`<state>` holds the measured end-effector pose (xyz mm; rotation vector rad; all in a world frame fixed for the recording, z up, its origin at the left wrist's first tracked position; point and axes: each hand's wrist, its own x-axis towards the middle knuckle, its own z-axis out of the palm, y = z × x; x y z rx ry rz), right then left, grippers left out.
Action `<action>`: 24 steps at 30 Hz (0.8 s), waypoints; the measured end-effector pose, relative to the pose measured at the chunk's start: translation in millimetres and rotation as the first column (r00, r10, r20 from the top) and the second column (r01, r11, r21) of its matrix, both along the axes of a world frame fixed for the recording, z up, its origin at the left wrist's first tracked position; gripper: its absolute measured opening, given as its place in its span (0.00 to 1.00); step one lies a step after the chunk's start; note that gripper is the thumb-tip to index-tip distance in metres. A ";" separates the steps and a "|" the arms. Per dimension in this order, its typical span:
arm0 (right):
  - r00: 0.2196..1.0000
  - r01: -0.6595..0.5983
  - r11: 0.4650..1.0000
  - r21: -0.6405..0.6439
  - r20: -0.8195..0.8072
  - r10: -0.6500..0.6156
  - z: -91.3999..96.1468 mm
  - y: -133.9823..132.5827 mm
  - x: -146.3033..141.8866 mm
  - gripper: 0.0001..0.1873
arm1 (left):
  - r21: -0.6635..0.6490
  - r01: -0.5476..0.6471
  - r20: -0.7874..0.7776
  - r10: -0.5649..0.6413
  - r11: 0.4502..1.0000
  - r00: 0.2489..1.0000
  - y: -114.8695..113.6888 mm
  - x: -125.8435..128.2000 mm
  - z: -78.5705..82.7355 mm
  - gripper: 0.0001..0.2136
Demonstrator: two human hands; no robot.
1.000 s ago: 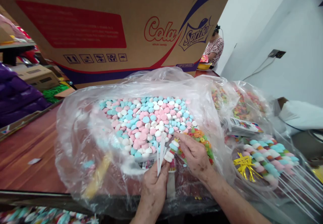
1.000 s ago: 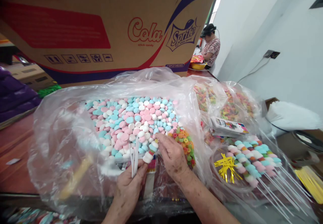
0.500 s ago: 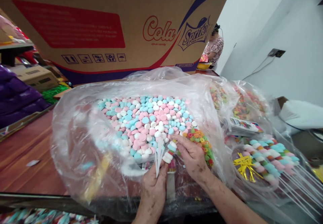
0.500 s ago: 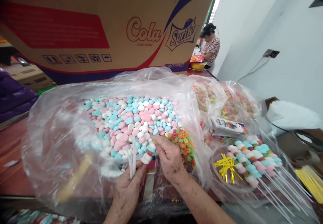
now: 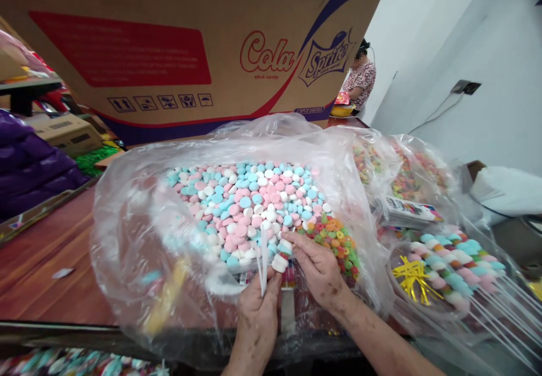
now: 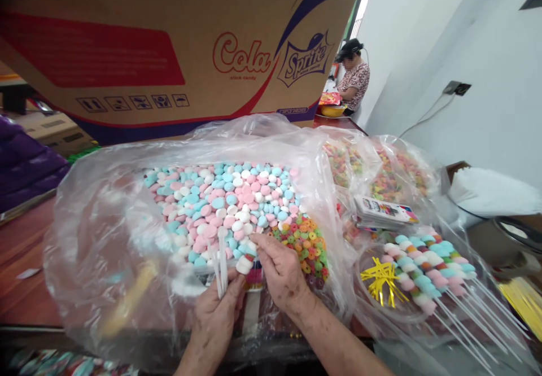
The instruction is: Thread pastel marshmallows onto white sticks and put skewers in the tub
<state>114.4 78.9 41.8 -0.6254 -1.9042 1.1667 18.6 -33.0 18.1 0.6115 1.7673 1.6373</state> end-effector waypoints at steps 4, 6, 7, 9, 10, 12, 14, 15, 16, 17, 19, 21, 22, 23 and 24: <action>1.000 -0.012 1.000 -0.013 0.009 0.012 4.9 1.5 2.3 0.18 | 0.043 -0.009 -0.011 0.009 0.999 1.000 1.0 -0.6 1.3 0.14; 0.999 0.035 0.999 -0.015 0.006 -0.035 6.3 3.2 3.7 0.20 | 0.060 -0.003 -0.013 0.004 0.998 1.000 1.5 -0.6 2.4 0.13; 0.998 0.065 0.998 -0.011 0.005 -0.065 6.8 4.3 4.3 0.21 | 0.069 -0.005 -0.012 0.006 0.998 1.000 1.8 -0.5 3.1 0.13; 0.994 0.108 0.994 0.024 0.015 -0.108 7.5 6.9 5.3 0.20 | 0.076 -0.007 -0.006 0.007 0.997 1.000 2.1 -0.5 4.4 0.12; 0.993 0.113 0.992 0.056 0.024 -0.114 7.7 8.1 5.6 0.19 | 0.076 -0.005 -0.004 0.005 0.997 1.000 2.2 -0.5 5.0 0.12; 0.994 0.090 0.987 0.130 0.044 -0.097 7.9 10.1 6.1 0.17 | 0.078 -0.003 -0.006 0.004 0.997 1.000 2.2 -0.8 6.0 0.11; 0.996 0.056 0.979 0.197 0.053 -0.067 7.7 10.6 6.3 0.17 | 0.077 -0.002 -0.008 0.002 0.997 1.000 2.2 -0.8 6.5 0.11; 0.997 0.043 0.973 0.225 0.053 -0.056 7.4 10.3 6.2 0.18 | 0.074 -0.003 -0.007 0.003 0.997 1.000 2.2 -0.6 6.5 0.11; 0.997 0.035 0.967 0.253 0.051 -0.049 7.0 9.6 6.2 0.18 | 0.068 -0.008 -0.005 0.008 0.998 1.000 2.2 -0.2 6.5 0.11; 0.998 0.031 0.959 0.280 0.047 -0.046 6.5 8.7 6.0 0.19 | 0.061 -0.017 -0.001 0.017 0.998 1.000 2.3 0.3 6.3 0.11; 0.998 0.032 0.942 0.334 0.035 -0.046 5.9 6.4 5.2 0.19 | 0.046 -0.045 0.006 0.045 0.998 0.999 2.4 1.7 5.9 0.11; 0.999 0.038 0.927 0.373 0.019 -0.049 5.7 4.4 4.1 0.19 | 0.035 -0.063 0.015 0.063 0.997 0.998 2.5 2.9 5.3 0.12; 0.999 0.042 0.922 0.385 0.012 -0.050 5.9 3.6 3.4 0.19 | 0.033 -0.064 0.022 0.064 0.997 0.998 2.4 3.2 5.0 0.12; 0.999 0.042 0.919 0.392 0.007 -0.049 6.2 3.1 2.7 0.19 | 0.033 -0.061 0.027 0.060 0.998 0.998 2.2 3.2 4.6 0.12; 0.999 0.040 0.918 0.395 0.005 -0.046 6.6 2.7 2.0 0.19 | 0.033 -0.054 0.033 0.053 0.998 0.998 2.0 2.9 4.2 0.13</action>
